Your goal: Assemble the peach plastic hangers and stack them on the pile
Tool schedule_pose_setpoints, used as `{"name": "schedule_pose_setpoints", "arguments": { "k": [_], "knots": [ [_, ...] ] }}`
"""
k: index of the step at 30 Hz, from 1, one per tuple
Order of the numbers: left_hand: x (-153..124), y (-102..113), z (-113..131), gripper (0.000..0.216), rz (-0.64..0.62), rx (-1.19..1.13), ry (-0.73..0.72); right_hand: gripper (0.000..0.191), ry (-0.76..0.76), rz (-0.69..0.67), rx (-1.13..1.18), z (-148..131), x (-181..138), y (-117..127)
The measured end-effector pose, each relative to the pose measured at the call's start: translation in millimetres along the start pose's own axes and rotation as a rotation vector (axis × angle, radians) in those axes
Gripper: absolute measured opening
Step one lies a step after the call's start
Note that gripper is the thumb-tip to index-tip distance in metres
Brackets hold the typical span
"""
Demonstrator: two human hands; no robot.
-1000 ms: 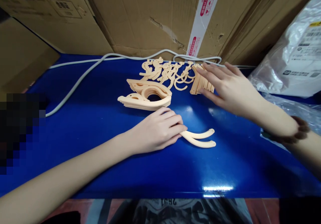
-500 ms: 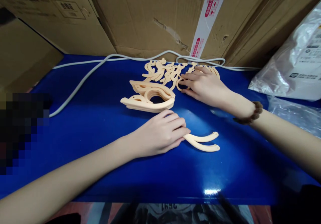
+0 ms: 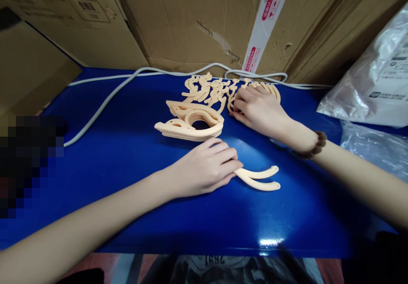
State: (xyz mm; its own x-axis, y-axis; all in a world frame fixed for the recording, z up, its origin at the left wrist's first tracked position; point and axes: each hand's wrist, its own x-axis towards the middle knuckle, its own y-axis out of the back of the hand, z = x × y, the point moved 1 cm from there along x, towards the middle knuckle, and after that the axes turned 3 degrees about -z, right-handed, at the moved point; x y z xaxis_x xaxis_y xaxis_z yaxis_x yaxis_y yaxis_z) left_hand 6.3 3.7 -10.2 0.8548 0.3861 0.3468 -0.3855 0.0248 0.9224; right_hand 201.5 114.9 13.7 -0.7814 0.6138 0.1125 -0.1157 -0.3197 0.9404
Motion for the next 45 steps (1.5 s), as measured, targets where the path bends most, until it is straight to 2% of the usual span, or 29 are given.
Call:
{"name": "schedule_pose_setpoints", "arguments": {
  "k": [13,17,22,25,28,34,36,38,40,42,45],
  "knots": [
    [0.0,-2.9,2.7,0.023,0.008,0.03,0.006,0.025,-0.221,-0.17,0.21,-18.1,2.1,16.0],
    [-0.4,-2.0,2.1,0.024,0.003,0.036,0.009,0.019,-0.259,-0.211,0.282,-15.6,-6.7,21.9],
    [-1.0,-2.9,3.1,0.026,-0.001,0.074,-0.001,0.016,-0.23,-0.233,0.355,-23.9,-30.1,31.8],
    [-1.2,-4.0,4.2,0.026,0.012,0.124,-0.008,0.015,-0.162,-0.215,0.424,-34.0,-49.6,34.7],
    [-1.3,-4.6,4.2,0.026,0.013,0.153,-0.006,0.013,-0.081,-0.13,0.602,-41.3,-70.1,33.6],
    [-1.2,0.3,5.1,0.024,-0.002,0.246,-0.029,0.025,-0.105,-0.047,0.91,-38.1,-98.1,21.4],
    [-1.5,2.1,7.2,0.026,0.012,0.311,-0.052,0.027,-0.159,-0.003,0.974,-35.3,-101.8,17.3],
    [-2.0,2.7,9.7,0.027,0.031,0.364,-0.076,0.027,-0.232,0.064,0.935,-33.3,-103.3,14.7],
    [-2.5,2.2,12.0,0.026,0.045,0.397,-0.095,0.038,-0.236,0.105,0.796,-33.1,-103.5,13.5],
    [-2.8,1.4,13.3,0.025,0.053,0.409,-0.107,0.044,-0.163,0.069,0.634,-34.0,-103.2,13.1],
    [-3.0,1.1,13.9,0.028,0.058,0.417,-0.123,0.04,-0.079,0.002,0.479,-34.6,-104.0,13.4]
  ]
}}
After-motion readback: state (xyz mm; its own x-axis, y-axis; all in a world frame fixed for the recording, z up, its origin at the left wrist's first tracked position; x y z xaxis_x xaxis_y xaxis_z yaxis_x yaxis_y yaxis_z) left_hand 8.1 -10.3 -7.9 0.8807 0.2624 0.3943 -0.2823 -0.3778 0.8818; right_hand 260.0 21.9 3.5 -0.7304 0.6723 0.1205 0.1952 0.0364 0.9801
